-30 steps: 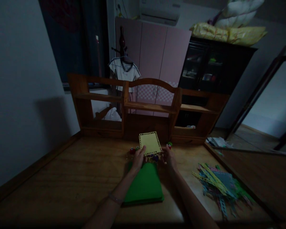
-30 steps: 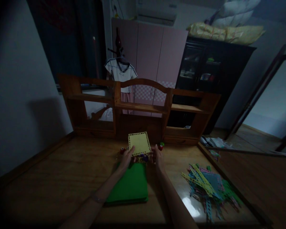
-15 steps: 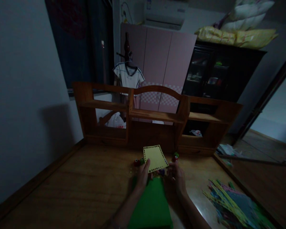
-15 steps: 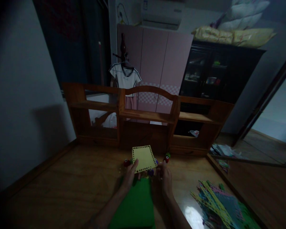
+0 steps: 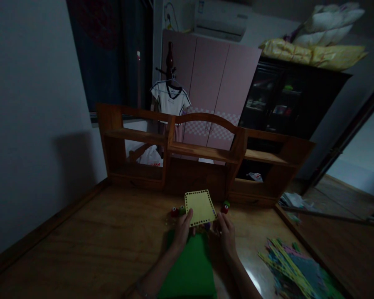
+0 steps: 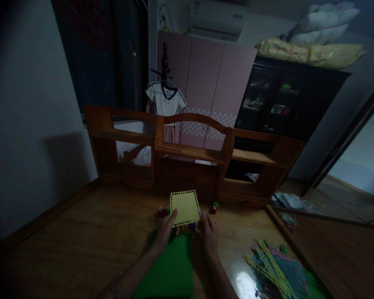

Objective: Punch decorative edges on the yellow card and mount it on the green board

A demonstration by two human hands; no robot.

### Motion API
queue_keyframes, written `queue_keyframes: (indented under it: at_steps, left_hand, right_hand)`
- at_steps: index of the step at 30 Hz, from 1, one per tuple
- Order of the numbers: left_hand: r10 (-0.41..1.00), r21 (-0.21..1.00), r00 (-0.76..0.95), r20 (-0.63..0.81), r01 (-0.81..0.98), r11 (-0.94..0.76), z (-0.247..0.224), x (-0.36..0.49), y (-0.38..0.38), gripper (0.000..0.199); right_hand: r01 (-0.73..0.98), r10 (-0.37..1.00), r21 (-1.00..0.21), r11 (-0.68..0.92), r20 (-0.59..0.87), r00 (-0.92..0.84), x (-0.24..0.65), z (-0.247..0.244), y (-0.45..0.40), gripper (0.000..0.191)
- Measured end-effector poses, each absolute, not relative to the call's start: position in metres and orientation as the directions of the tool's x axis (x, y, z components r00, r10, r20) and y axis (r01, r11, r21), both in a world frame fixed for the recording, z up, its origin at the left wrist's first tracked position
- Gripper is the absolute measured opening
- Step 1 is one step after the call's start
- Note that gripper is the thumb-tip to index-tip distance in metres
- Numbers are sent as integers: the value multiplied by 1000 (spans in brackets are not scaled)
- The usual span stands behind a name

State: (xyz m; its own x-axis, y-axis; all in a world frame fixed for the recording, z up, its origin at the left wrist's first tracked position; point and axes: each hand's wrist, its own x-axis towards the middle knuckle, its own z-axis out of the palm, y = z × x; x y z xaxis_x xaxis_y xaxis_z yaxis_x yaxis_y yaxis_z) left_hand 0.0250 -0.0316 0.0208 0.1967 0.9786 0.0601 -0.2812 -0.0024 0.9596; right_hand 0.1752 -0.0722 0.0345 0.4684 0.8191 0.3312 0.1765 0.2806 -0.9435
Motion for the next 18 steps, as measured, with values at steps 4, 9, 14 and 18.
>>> queue_keyframes:
  at_steps: [4, 9, 14, 18]
  left_hand:
    - [981, 964, 187, 45, -267, 7, 17, 25, -29, 59]
    - [984, 961, 172, 48, -278, 2, 15, 25, -28, 57]
    - [987, 960, 160, 29, -278, 17, 22, 25, -31, 57]
    - [990, 973, 130, 46, -229, -15, 23, 25, -33, 59]
  right_hand:
    - [210, 826, -935, 287, 352, 439, 173, 37, -73, 46]
    - [287, 835, -919, 269, 371, 406, 174, 32, -71, 41]
    - [355, 832, -901, 248, 386, 399, 177, 24, -68, 37]
    - [373, 836, -894, 247, 391, 385, 175, 27, -70, 38]
